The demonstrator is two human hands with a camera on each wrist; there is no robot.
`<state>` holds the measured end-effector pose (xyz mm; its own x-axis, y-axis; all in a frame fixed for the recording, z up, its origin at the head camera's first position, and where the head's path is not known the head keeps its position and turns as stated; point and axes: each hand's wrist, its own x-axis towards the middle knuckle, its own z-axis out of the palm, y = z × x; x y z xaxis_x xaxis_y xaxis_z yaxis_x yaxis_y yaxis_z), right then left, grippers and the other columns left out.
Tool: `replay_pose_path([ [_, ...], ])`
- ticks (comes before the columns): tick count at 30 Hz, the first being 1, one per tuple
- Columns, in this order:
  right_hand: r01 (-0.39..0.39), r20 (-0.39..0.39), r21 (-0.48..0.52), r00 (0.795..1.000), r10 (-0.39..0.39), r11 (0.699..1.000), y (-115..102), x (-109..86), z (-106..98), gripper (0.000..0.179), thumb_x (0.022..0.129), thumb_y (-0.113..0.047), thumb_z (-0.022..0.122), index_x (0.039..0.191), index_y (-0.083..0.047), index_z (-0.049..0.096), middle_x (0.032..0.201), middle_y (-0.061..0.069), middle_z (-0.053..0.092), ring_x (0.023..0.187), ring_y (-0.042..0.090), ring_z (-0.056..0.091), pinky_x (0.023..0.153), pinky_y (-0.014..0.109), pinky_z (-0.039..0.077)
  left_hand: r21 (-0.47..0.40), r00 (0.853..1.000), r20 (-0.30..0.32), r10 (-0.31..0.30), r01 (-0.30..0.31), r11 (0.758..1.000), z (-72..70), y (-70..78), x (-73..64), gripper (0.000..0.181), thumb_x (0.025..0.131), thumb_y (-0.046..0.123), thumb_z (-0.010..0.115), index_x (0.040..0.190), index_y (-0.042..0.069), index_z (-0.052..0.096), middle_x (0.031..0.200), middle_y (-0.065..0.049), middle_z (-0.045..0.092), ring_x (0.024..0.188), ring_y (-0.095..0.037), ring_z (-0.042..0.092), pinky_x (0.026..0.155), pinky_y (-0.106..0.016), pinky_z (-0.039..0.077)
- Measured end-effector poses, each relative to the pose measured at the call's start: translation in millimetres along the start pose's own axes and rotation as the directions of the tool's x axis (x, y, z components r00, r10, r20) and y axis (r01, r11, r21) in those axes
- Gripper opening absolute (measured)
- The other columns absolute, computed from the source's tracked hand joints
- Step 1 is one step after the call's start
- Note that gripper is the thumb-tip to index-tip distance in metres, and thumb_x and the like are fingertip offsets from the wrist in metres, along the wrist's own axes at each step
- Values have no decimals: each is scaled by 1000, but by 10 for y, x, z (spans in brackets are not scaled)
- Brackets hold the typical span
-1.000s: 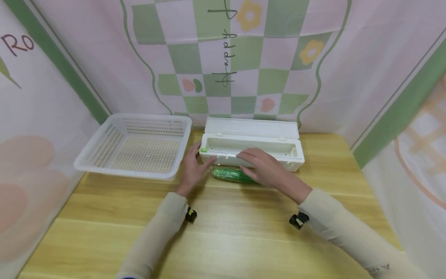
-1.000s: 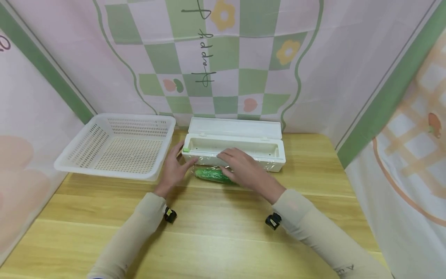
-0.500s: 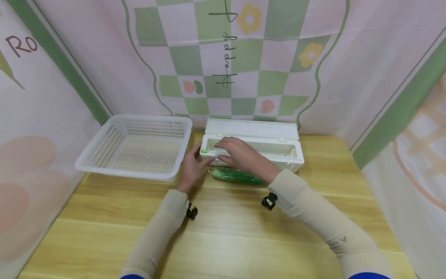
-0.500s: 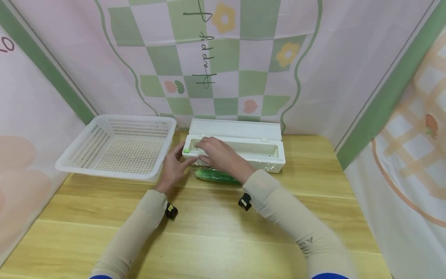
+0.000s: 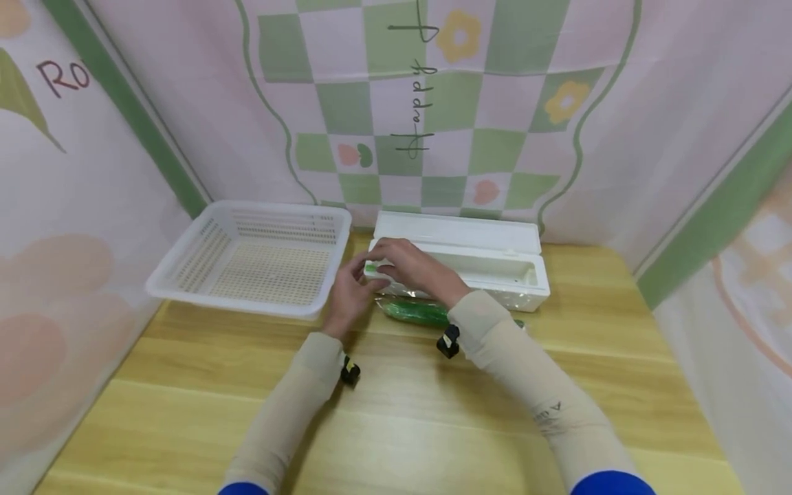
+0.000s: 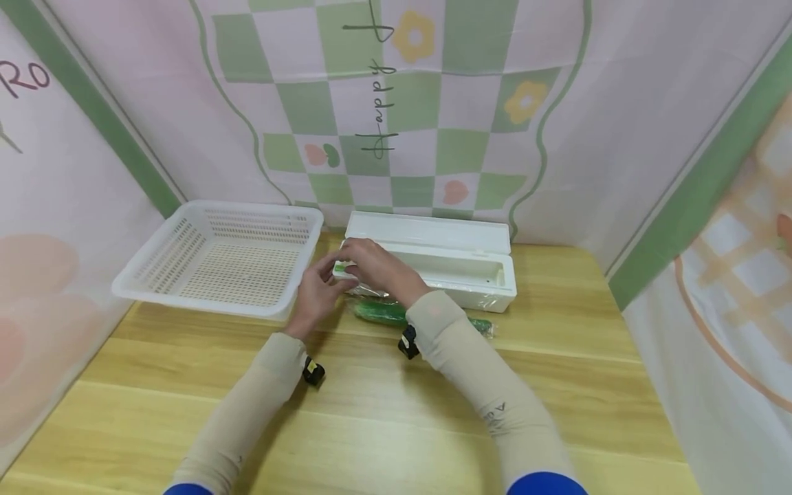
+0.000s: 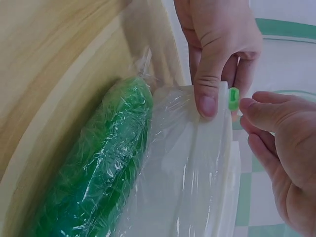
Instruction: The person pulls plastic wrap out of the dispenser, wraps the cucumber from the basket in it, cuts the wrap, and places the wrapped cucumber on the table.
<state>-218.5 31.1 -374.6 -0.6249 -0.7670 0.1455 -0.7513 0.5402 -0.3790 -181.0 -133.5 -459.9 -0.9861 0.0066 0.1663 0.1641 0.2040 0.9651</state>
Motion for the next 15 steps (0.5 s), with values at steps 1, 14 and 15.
replay_pose_path([
  [1, 17, 4, 4, 1000, -17, 1000, 19, 10, 9, 38, 99, 1, 69, 136, -7, 71, 119, 13, 73, 111, 27, 69, 101, 41, 59, -2, 1000, -1, -3, 3, 1000, 4, 0, -3, 69, 89, 10, 83, 152, 11, 55, 161, -10, 53, 153, -27, 47, 127, -43, 39],
  [14, 134, 18, 46, 991, -135, 990, 173, 105, 36, 22, 99, 2, 68, 117, -1, 79, 113, 16, 75, 107, 30, 72, 97, 40, 62, 9, 999, -28, 21, -21, 1000, 18, -65, 32, 74, 88, 8, 85, 154, 7, 52, 157, -12, 57, 147, -26, 54, 122, -36, 46],
  [15, 134, 18, 44, 991, -135, 990, 173, 105, 29, 21, 99, 2, 69, 117, -2, 80, 112, 16, 75, 106, 30, 73, 96, 40, 62, 14, 999, -32, 28, -28, 1000, 15, -69, 34, 73, 88, 8, 85, 153, 7, 53, 155, -12, 58, 146, -26, 55, 121, -35, 47],
])
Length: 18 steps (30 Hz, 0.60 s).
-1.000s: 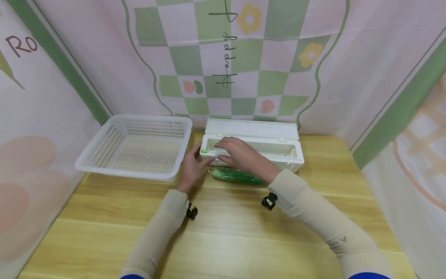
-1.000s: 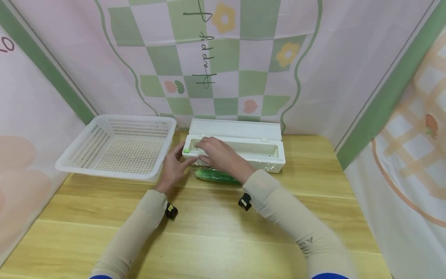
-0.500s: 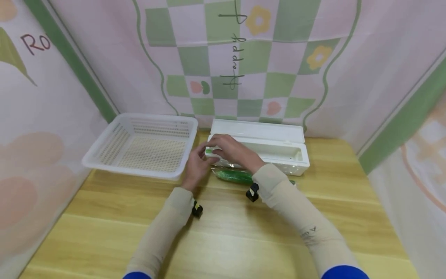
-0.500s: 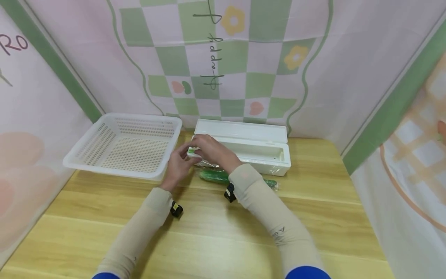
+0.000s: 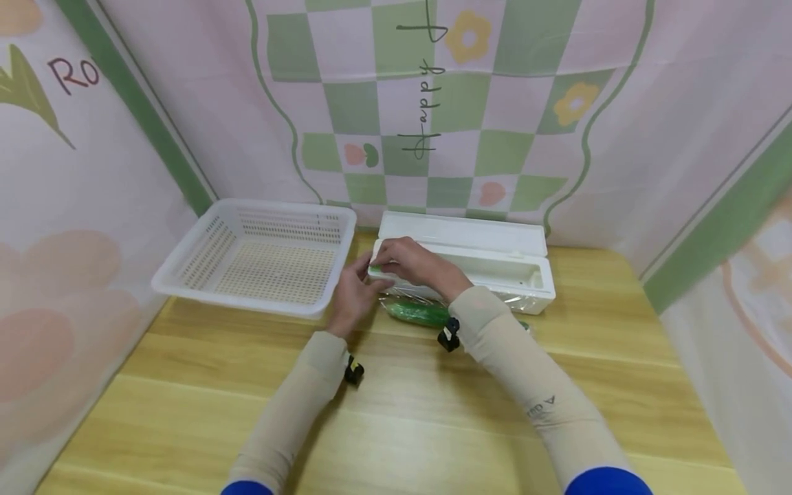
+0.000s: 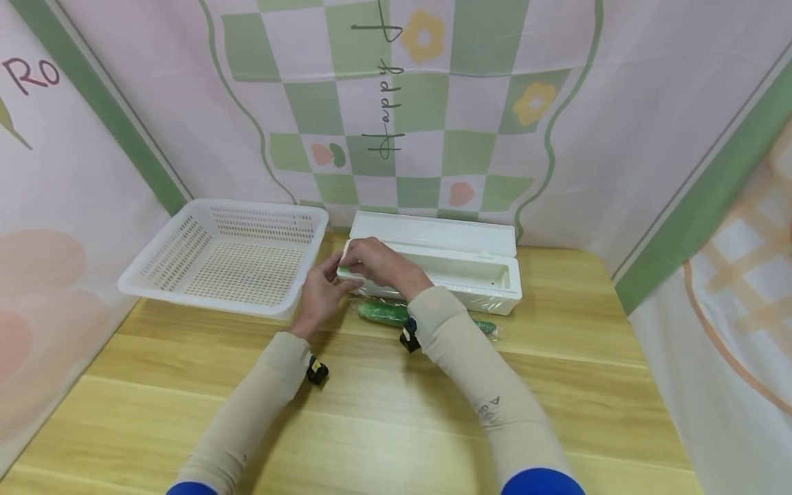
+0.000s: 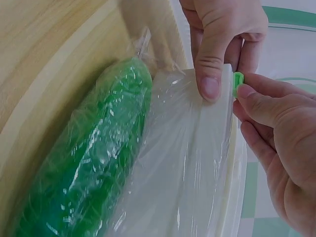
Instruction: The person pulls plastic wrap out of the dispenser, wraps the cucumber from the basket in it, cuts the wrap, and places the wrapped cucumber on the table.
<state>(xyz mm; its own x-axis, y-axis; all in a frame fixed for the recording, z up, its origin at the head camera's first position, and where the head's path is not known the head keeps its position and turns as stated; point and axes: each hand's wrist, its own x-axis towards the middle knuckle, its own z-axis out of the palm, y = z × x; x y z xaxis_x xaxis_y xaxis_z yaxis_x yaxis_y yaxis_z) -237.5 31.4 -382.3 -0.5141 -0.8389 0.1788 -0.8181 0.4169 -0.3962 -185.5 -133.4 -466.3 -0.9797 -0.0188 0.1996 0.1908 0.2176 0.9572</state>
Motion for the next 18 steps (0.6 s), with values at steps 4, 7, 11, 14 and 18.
replay_pose_path([
  [4, -9, -2, -12, 1000, 9, 1000, 11, -18, -19, 20, 97, 1, 70, 114, -2, 80, 109, 15, 76, 103, 30, 73, 94, 39, 63, 6, 1000, -7, 24, -24, 1000, -12, 8, -9, 71, 87, 6, 84, 152, 5, 55, 153, -13, 60, 144, -25, 57, 120, -35, 48],
  [7, -27, 3, -11, 1000, 27, 1000, 22, -40, -24, 20, 97, 0, 71, 115, -2, 80, 108, 14, 76, 103, 29, 73, 95, 39, 63, 5, 999, -12, 35, -35, 999, -24, 19, -22, 72, 87, 6, 84, 152, 4, 54, 153, -15, 60, 144, -27, 57, 120, -37, 48],
  [11, -49, -4, 7, 999, 49, 999, 37, -85, -30, 20, 97, -1, 72, 114, -3, 81, 108, 14, 76, 102, 29, 73, 94, 39, 63, -2, 999, -8, 35, -35, 999, -24, 24, -25, 73, 86, 9, 84, 152, 2, 53, 154, -16, 59, 145, -29, 56, 119, -36, 49],
  [14, -56, -20, 23, 998, 57, 998, 57, -114, -30, 20, 95, 0, 73, 113, -3, 81, 107, 13, 76, 100, 29, 73, 92, 39, 63, -10, 1000, -9, 27, -27, 1000, -15, 24, -21, 75, 86, 10, 84, 153, 3, 52, 154, -16, 58, 145, -29, 56, 119, -35, 49],
  [18, -56, -36, 45, 998, 57, 997, 78, -134, -35, 19, 94, 0, 74, 112, -3, 81, 106, 13, 77, 99, 29, 74, 91, 40, 63, -7, 1000, -14, 17, -17, 1000, 1, 21, -17, 75, 85, 10, 84, 153, 3, 52, 154, -15, 59, 144, -27, 57, 118, -34, 49],
])
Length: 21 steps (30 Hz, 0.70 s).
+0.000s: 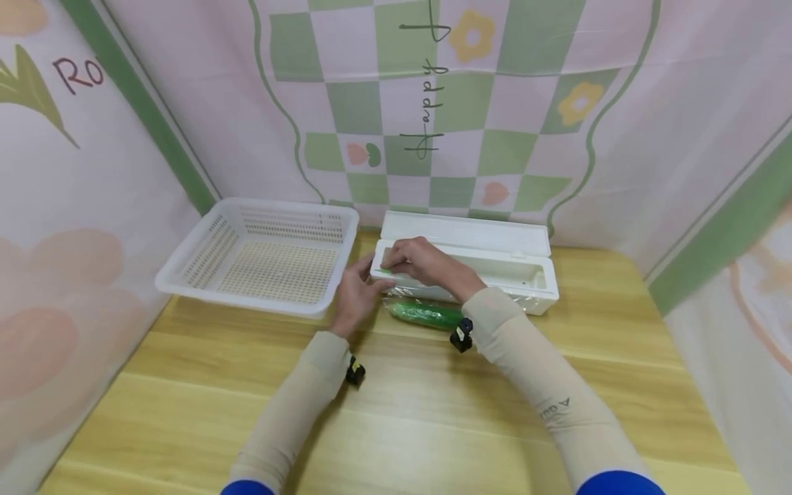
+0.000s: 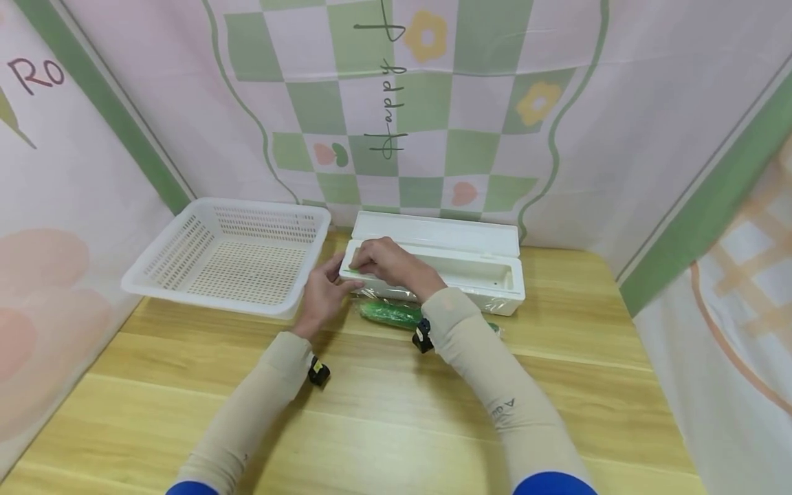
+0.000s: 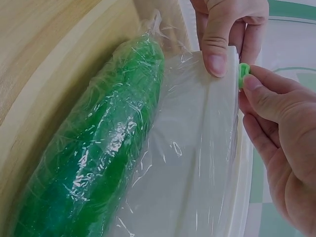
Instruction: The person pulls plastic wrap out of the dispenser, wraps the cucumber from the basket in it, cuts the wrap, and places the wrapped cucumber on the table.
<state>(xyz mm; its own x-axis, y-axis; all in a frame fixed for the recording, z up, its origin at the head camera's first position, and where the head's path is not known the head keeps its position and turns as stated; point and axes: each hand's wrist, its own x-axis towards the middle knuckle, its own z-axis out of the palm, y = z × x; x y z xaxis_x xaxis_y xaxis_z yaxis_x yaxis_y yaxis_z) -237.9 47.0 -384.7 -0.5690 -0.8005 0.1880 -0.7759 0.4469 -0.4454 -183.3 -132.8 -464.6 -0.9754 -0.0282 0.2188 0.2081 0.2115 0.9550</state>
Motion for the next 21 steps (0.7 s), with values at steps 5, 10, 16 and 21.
replay_pose_path([
  [5, 7, -17, 29, 1000, -7, 1000, 27, -14, -4, 19, 93, 2, 75, 110, -2, 82, 103, 13, 78, 96, 29, 74, 89, 41, 64, 8, 999, -3, -37, 37, 999, 21, 1, -1, 77, 85, 10, 84, 155, 6, 51, 156, -12, 57, 145, -25, 56, 119, -34, 48],
  [10, 0, -11, 38, 1000, 1, 999, 51, -12, 2, 19, 92, 2, 75, 110, -3, 82, 103, 13, 78, 97, 29, 75, 88, 40, 64, 13, 999, -5, -42, 42, 999, 22, -1, -8, 77, 85, 10, 84, 155, 7, 51, 156, -12, 57, 146, -25, 55, 118, -34, 49],
  [16, 0, 9, 29, 1000, -1, 1000, 45, 3, -11, 20, 93, 1, 75, 111, -3, 81, 104, 12, 78, 98, 28, 75, 88, 39, 64, 21, 1000, -8, -27, 27, 999, 8, -8, -6, 77, 85, 9, 84, 155, 7, 51, 156, -12, 56, 146, -26, 55, 117, -34, 49],
  [21, -9, 17, 22, 1000, 8, 1000, 33, -3, -33, 20, 93, 0, 76, 112, -5, 82, 105, 11, 78, 98, 28, 74, 87, 40, 64, 17, 1000, 0, -20, 20, 1000, -2, -21, 0, 76, 86, 11, 84, 154, 8, 52, 156, -12, 57, 146, -26, 55, 117, -34, 50],
])
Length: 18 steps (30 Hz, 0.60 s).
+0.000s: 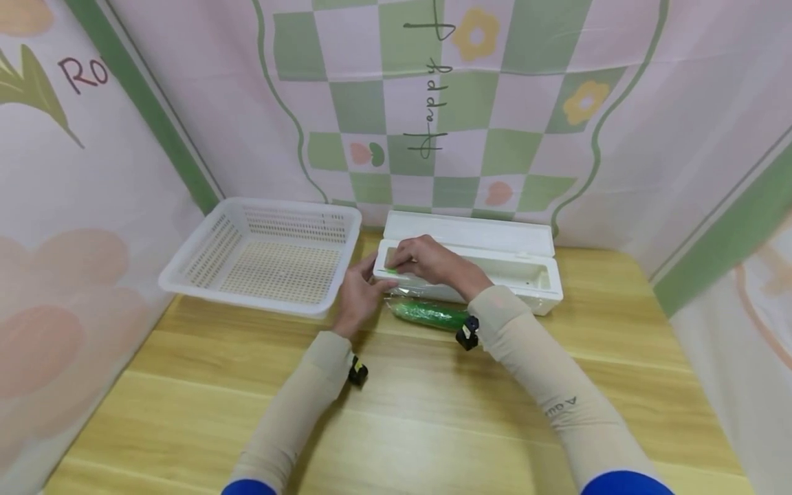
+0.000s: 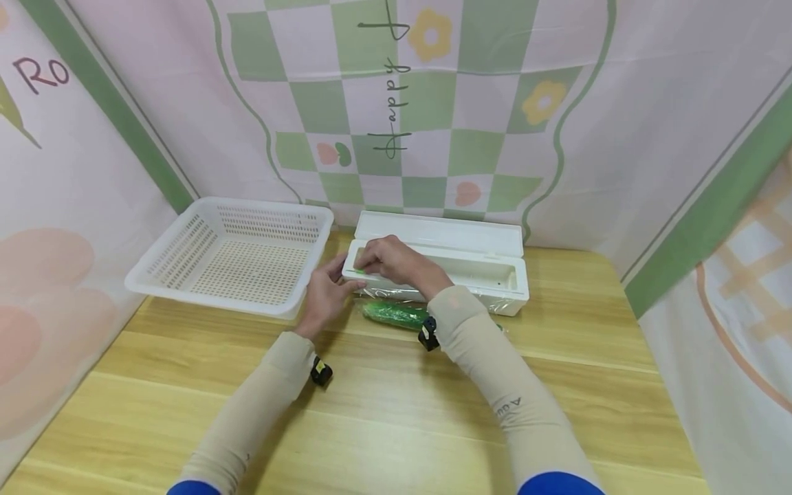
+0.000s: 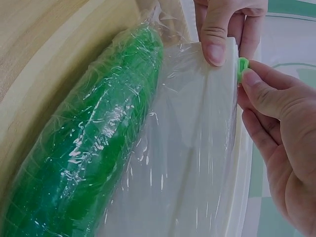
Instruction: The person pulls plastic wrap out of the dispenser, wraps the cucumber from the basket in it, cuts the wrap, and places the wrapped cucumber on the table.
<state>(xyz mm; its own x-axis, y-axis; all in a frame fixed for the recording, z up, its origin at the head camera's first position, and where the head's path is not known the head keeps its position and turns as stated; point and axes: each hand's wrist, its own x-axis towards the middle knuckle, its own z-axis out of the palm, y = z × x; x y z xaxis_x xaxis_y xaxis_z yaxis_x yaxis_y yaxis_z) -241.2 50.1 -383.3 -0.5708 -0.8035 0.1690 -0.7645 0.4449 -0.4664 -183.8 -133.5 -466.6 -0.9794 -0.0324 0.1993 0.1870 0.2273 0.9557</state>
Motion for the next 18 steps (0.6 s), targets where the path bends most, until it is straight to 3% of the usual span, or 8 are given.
replay_pose_path([
  [9, -8, 11, -8, 1000, 8, 1000, 24, -3, -4, 20, 92, -2, 78, 112, -5, 82, 103, 10, 78, 95, 25, 73, 84, 38, 63, -7, 1000, -14, 9, -9, 1000, -10, -6, 11, 77, 83, 7, 85, 153, 5, 53, 154, -16, 57, 144, -29, 56, 116, -32, 50],
  [18, -1, 19, -40, 1000, 2, 999, 99, -190, -112, 18, 92, -3, 78, 109, -5, 83, 100, 10, 78, 93, 27, 74, 86, 43, 63, -30, 999, -42, 13, -15, 999, 32, -5, 13, 78, 81, 2, 86, 152, 0, 52, 155, -19, 56, 144, -29, 56, 115, -28, 50],
])
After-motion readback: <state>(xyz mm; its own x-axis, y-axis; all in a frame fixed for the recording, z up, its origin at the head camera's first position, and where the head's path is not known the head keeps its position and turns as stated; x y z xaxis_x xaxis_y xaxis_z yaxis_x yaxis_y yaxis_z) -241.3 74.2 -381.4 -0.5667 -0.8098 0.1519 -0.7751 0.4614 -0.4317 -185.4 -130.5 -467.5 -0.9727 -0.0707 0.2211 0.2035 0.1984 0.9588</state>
